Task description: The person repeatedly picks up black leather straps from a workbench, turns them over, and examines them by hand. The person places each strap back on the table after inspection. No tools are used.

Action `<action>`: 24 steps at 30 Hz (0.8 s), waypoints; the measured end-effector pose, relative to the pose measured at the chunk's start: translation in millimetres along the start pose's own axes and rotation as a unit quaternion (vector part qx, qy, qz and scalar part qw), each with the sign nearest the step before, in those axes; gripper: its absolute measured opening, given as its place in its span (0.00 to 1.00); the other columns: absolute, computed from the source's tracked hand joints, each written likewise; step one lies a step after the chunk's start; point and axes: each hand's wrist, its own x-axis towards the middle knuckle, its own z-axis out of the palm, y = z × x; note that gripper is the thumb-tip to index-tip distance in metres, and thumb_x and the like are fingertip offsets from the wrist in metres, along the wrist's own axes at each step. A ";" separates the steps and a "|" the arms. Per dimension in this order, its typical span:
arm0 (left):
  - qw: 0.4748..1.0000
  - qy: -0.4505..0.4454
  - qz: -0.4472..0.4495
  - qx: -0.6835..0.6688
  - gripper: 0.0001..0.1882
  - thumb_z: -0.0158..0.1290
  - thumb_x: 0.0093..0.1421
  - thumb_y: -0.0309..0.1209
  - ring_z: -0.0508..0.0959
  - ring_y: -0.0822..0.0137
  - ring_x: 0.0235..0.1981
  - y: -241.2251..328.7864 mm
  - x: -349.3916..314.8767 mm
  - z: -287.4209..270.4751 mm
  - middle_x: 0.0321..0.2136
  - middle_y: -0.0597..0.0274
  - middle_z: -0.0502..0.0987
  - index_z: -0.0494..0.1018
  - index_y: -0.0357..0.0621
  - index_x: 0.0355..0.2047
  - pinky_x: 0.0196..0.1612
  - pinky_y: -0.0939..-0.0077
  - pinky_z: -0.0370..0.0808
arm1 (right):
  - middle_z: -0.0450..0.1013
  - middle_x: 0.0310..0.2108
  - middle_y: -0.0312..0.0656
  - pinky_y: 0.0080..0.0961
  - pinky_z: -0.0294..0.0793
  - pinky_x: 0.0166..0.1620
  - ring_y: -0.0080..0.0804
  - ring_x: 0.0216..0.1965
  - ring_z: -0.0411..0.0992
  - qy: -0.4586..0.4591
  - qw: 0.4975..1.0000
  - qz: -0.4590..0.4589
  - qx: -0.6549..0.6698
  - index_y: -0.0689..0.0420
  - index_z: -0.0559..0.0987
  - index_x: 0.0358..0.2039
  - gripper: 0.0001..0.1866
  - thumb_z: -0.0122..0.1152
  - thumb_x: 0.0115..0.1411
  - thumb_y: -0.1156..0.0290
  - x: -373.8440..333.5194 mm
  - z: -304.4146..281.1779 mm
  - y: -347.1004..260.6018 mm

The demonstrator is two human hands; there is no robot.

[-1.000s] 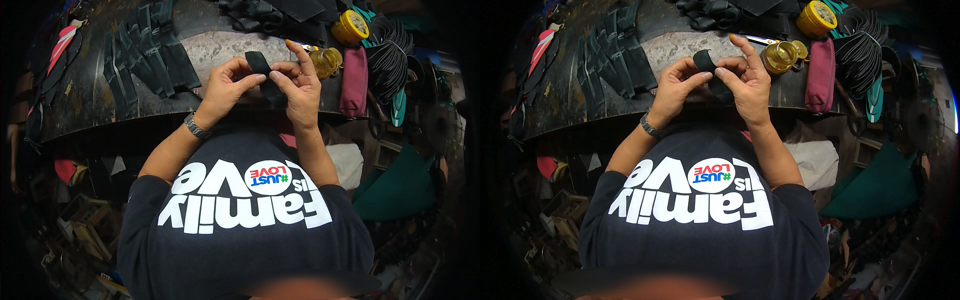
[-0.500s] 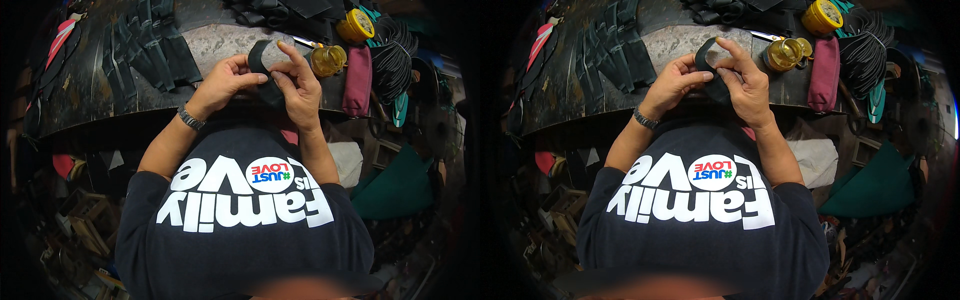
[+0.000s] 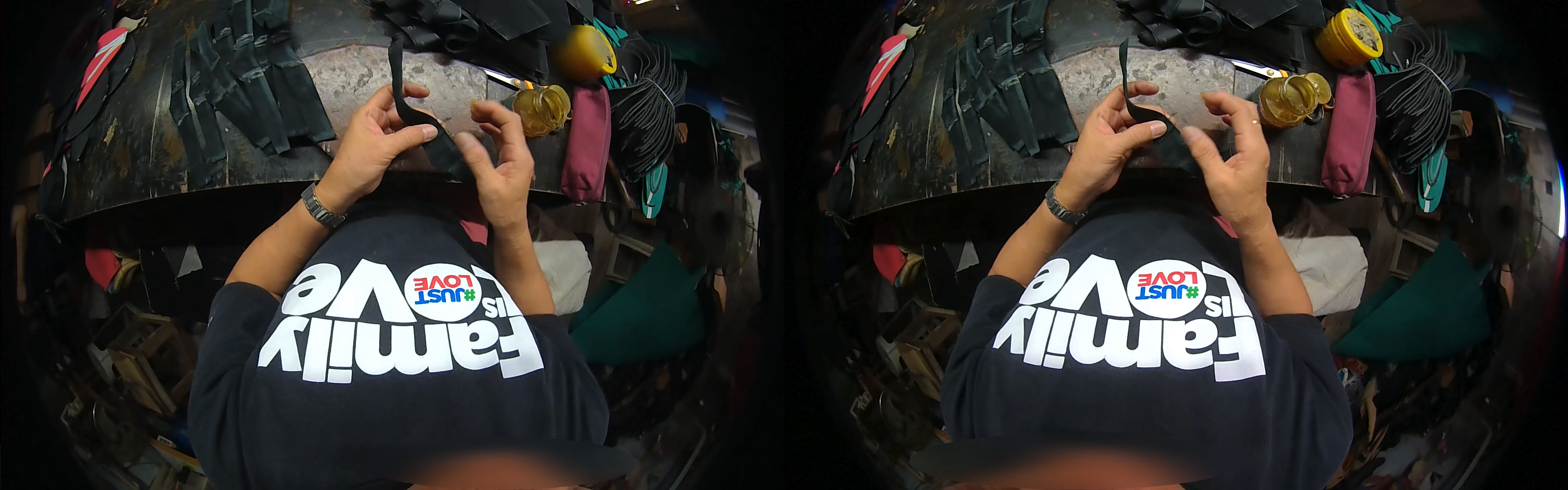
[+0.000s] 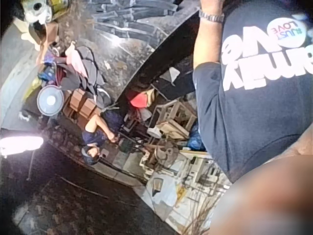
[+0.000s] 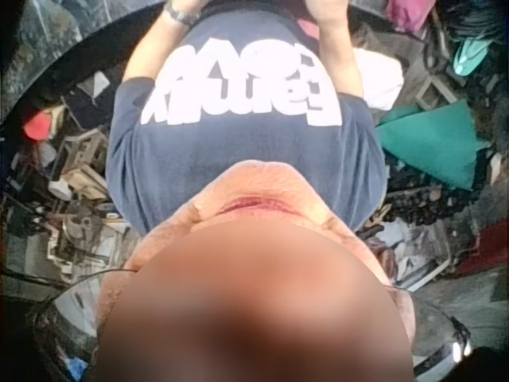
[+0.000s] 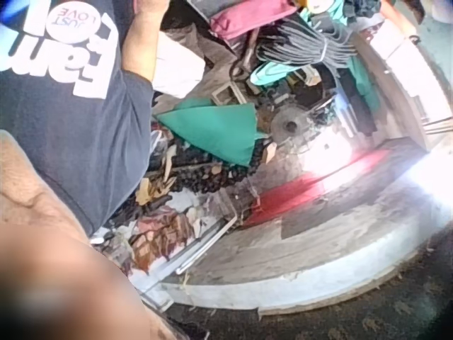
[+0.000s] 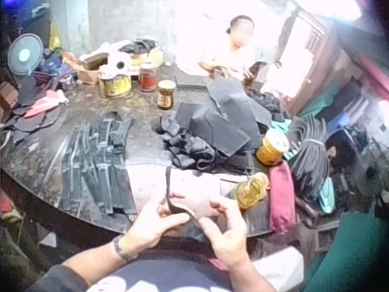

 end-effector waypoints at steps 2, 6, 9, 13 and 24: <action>1.000 -0.005 0.013 0.008 0.26 0.61 0.59 0.21 0.80 0.77 0.38 -0.9 0.1 0.4 0.39 0.61 0.81 0.66 0.40 0.57 0.39 0.83 0.78 | 0.71 0.48 0.44 0.28 0.69 0.54 0.33 0.50 0.71 -0.028 0.999 -0.019 -0.042 0.61 0.79 0.46 0.17 0.68 0.56 0.74 -2.5 0.4 -1.9; 1.000 -0.001 0.027 0.015 0.25 0.61 0.60 0.21 0.80 0.77 0.37 -2.2 -0.1 2.3 0.39 0.62 0.81 0.66 0.41 0.56 0.39 0.84 0.78 | 0.71 0.49 0.44 0.26 0.70 0.52 0.34 0.50 0.71 -0.003 1.000 0.001 0.008 0.61 0.81 0.44 0.13 0.66 0.57 0.76 -3.6 7.3 -0.9; 0.999 0.009 0.024 0.019 0.25 0.61 0.60 0.21 0.80 0.77 0.37 -2.0 -0.1 2.2 0.38 0.62 0.81 0.66 0.41 0.56 0.38 0.84 0.78 | 0.70 0.49 0.44 0.26 0.70 0.53 0.34 0.50 0.71 0.005 1.000 -0.023 0.004 0.60 0.82 0.44 0.13 0.67 0.57 0.76 -2.9 9.5 1.2; 0.999 0.008 0.019 0.037 0.26 0.61 0.60 0.22 0.80 0.78 0.37 -1.7 0.5 0.6 0.38 0.63 0.81 0.66 0.42 0.57 0.38 0.85 0.77 | 0.71 0.49 0.44 0.27 0.70 0.53 0.34 0.50 0.71 0.007 1.000 -0.009 0.014 0.59 0.83 0.41 0.11 0.67 0.56 0.78 -4.0 10.8 1.9; 0.999 -0.013 -0.030 -0.014 0.27 0.57 0.64 0.21 0.81 0.77 0.37 1.6 -3.3 -5.2 0.37 0.63 0.81 0.62 0.40 0.62 0.45 0.80 0.81 | 0.74 0.49 0.40 0.37 0.67 0.54 0.43 0.53 0.66 0.014 0.946 -0.224 -0.236 0.52 0.86 0.38 0.15 0.67 0.48 0.81 1.9 12.5 6.1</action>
